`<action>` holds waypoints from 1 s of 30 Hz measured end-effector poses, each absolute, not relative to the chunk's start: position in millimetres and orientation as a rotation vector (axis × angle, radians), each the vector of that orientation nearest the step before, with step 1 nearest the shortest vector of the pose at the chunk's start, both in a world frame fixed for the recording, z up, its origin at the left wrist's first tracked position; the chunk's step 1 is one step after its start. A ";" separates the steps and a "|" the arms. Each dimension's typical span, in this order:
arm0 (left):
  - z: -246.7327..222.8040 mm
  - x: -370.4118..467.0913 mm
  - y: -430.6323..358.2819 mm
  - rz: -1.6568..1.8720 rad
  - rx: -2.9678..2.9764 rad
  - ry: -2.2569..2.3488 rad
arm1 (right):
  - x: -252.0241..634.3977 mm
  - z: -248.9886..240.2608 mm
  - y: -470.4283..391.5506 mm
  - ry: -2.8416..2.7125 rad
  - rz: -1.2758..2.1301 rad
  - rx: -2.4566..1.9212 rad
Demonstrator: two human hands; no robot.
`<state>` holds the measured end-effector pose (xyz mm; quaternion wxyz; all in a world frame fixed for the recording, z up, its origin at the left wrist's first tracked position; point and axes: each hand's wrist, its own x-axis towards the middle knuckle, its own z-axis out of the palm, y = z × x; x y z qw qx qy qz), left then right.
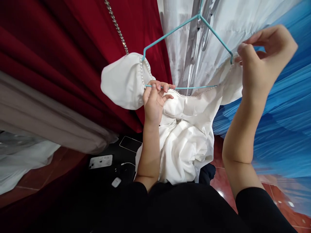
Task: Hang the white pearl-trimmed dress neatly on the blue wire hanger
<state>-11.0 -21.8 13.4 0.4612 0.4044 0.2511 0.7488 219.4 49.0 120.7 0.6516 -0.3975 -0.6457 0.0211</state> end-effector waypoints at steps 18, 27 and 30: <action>18.6 -9.1 -53.7 1.695 1.121 0.815 | 181.6 8.3 12.5 -1.899 -0.122 -0.852; 46.0 -18.8 -74.7 2.441 1.307 1.201 | 177.0 9.5 6.4 -1.937 -0.100 -0.882; 54.7 -29.7 -55.3 2.244 1.286 1.236 | 174.5 9.3 4.6 -1.944 -0.114 -0.909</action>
